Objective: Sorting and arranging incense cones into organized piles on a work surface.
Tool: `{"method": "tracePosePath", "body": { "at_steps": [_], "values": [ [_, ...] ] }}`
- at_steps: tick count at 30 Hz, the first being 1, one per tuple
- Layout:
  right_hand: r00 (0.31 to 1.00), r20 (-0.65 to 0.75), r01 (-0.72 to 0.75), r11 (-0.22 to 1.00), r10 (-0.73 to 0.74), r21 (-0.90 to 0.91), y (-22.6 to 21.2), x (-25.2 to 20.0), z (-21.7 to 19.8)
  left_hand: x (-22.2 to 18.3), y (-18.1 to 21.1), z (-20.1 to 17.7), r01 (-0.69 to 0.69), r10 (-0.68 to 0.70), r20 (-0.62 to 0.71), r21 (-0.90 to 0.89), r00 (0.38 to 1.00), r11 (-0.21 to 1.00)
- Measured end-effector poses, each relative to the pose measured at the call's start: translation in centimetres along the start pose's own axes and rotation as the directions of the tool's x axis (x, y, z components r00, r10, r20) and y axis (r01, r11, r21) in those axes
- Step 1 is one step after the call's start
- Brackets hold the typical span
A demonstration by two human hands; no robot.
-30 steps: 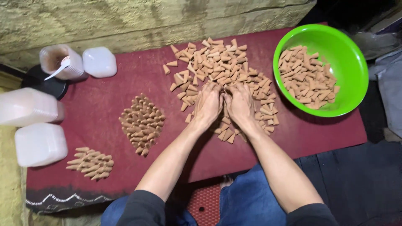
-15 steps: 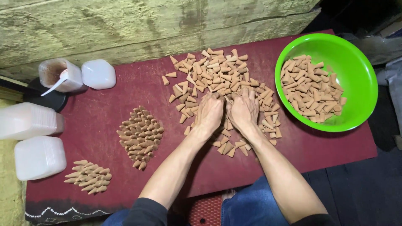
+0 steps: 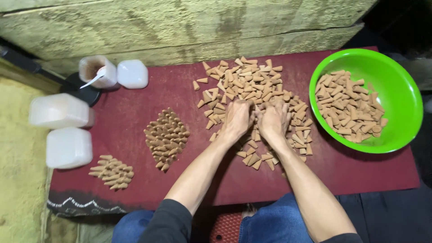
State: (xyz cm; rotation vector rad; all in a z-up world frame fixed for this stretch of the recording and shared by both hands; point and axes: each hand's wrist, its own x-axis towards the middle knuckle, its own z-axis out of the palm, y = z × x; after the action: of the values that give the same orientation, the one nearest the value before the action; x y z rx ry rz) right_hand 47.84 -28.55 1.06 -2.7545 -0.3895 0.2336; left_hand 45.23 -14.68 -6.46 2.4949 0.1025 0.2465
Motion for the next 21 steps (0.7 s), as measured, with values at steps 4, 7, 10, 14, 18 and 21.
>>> {"method": "tracePosePath", "body": {
  "at_steps": [4,7,10,14,18,21],
  "values": [
    [0.991,-0.121,0.061,0.997,-0.056,0.039,-1.2,-1.4,-2.2,-2.2,4.6,-6.2,0.029,-0.032,-0.043,-0.074,0.999,0.997],
    [0.971,-0.221,0.116,0.987,-0.089,0.112,0.8,0.0,0.2,-4.6,5.9,-8.8,-0.035,0.002,-0.155,-0.216,0.988,0.976],
    [0.876,-0.343,0.458,0.81,-0.339,0.366,-1.9,-3.7,-3.9,-8.7,6.7,-13.9,0.035,-0.066,-0.083,-0.326,0.994,0.945],
    [0.863,-0.281,0.504,0.7,-0.419,0.506,-6.0,-8.0,-5.1,-15.3,6.6,-20.1,0.081,-0.142,-0.123,-0.404,0.982,0.911],
    [0.85,-0.152,0.461,0.575,-0.504,0.675,-11.3,-11.1,-4.5,-21.3,4.5,-24.9,0.073,-0.208,-0.309,-0.397,0.928,0.915],
    [0.77,-0.1,0.525,0.535,-0.63,0.662,-16.6,-13.6,-3.9,-25.2,2.3,-28.5,0.121,-0.293,-0.464,-0.366,0.836,0.923]
  ]
}}
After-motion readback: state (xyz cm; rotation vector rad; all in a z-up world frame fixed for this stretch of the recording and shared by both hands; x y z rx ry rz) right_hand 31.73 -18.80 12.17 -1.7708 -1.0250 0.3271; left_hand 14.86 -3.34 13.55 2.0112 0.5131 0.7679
